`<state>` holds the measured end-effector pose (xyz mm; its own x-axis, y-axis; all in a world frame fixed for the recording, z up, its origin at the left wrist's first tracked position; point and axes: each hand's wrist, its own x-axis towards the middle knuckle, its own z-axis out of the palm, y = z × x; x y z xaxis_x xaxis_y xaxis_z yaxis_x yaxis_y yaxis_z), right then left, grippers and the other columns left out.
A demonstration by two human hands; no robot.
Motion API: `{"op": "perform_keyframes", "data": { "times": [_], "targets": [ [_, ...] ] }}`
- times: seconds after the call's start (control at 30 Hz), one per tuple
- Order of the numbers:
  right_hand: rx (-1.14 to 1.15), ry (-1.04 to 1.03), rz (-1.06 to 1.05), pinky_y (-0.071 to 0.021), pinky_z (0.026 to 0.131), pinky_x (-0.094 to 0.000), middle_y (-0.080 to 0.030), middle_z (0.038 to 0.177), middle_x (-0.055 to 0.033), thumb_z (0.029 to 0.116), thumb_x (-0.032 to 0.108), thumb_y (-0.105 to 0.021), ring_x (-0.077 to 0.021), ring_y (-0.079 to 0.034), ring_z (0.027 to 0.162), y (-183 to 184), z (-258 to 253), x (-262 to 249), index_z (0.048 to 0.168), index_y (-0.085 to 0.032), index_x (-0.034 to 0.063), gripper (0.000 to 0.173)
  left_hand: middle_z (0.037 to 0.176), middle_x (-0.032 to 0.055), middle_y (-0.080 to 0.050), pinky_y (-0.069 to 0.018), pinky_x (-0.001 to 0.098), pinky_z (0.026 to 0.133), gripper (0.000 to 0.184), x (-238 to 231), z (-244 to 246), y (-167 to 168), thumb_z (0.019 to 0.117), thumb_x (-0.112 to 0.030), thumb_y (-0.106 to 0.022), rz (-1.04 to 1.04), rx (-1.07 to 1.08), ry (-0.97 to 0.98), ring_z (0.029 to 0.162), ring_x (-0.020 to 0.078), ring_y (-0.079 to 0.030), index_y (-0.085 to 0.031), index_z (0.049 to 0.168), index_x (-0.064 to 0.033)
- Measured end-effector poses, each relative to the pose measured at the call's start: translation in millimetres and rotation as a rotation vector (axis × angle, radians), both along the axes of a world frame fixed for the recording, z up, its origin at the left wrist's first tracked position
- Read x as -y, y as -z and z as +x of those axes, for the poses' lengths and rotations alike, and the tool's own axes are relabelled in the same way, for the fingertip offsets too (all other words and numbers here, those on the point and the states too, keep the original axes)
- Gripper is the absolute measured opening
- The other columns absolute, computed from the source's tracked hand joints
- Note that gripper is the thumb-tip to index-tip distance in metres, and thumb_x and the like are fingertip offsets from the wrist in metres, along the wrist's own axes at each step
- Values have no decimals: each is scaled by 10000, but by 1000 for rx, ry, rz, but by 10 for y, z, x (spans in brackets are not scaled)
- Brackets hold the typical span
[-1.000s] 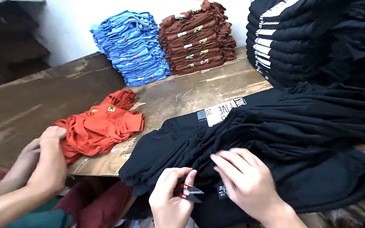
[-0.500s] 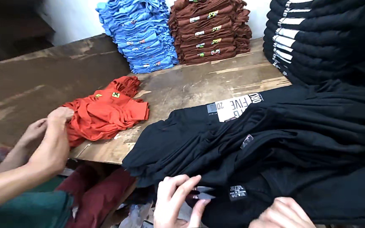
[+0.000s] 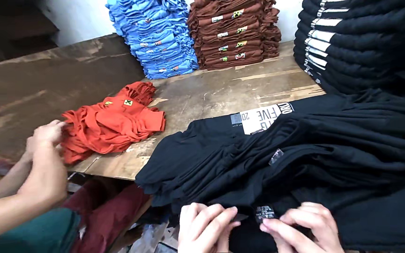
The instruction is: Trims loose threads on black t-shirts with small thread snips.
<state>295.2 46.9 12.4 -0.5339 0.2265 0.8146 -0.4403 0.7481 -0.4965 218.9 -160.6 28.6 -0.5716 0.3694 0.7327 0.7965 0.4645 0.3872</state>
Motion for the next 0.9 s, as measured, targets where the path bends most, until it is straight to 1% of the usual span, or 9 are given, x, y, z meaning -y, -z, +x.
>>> {"op": "perform_keyframes", "data": {
  "times": [0.2,0.3,0.4,0.43,0.53,0.6,0.7,0.83,0.9],
  "targets": [
    [-17,-188,-104,-425,973,-241,-594,964,69,927,257,-771,-39,-558,991,-129,145,-25,952,-737,226,52,1073,-91,-660,-390,334,921,224,-202,11,61,949,-269,-727,-64,-223,-103,970,97,-559,-716,1172,-288],
    [-20,-327,-103,-406,1004,-282,-601,931,27,920,239,-771,-78,-564,978,-164,213,-62,926,-727,172,80,1037,-53,-728,-395,355,872,160,-280,-62,140,955,-199,-701,-95,-376,-156,923,149,-592,-752,1104,-229],
    [149,-357,36,-365,1104,-390,-706,1016,-7,943,559,-655,-158,-595,1115,-300,232,-239,853,-734,195,383,996,-30,-699,-446,362,848,216,-298,-130,91,973,-344,-693,-64,-212,-125,892,134,-611,-729,1159,-240],
    [199,-326,95,-364,1145,-423,-720,1129,-14,974,599,-572,-177,-588,1217,-353,174,-303,909,-743,203,436,963,-22,-657,-455,353,828,260,-287,-177,77,962,-378,-680,-56,-129,-88,883,131,-594,-719,1181,-242],
    [221,-202,224,-453,1165,-444,-629,1390,-69,1049,297,-522,-231,-539,1375,-377,-202,-367,1247,-626,141,273,857,-49,-631,-492,251,768,140,-275,-302,68,969,-324,-667,75,30,38,845,62,-599,-745,999,-212],
    [286,-39,351,-533,1009,-407,-686,1270,-47,991,256,-555,-200,-649,1185,-338,-409,-381,1301,-613,105,349,861,-53,-617,-512,162,750,122,-269,-349,1,971,-269,-661,161,115,90,850,19,-597,-738,954,-177],
    [381,21,428,-499,798,-442,-728,1018,-1,924,383,-557,-185,-680,905,-335,-439,-396,1177,-677,148,366,855,-55,-610,-506,140,724,130,-262,-383,-18,975,-260,-662,197,156,123,838,7,-591,-732,924,-163],
    [416,-79,241,-414,915,-501,-705,1040,34,883,618,-624,-174,-624,994,-289,-303,-202,1067,-741,234,441,860,-62,-609,-500,162,760,111,-232,-372,25,977,-261,-669,197,156,169,863,22,-588,-729,942,-174],
    [439,-182,26,-437,949,-528,-708,1133,10,834,553,-762,-177,-633,1092,-283,-240,-68,1133,-668,180,487,858,-69,-607,-489,170,785,106,-231,-370,32,978,-276,-671,186,147,193,875,23,-581,-724,944,-191]
  ]
}}
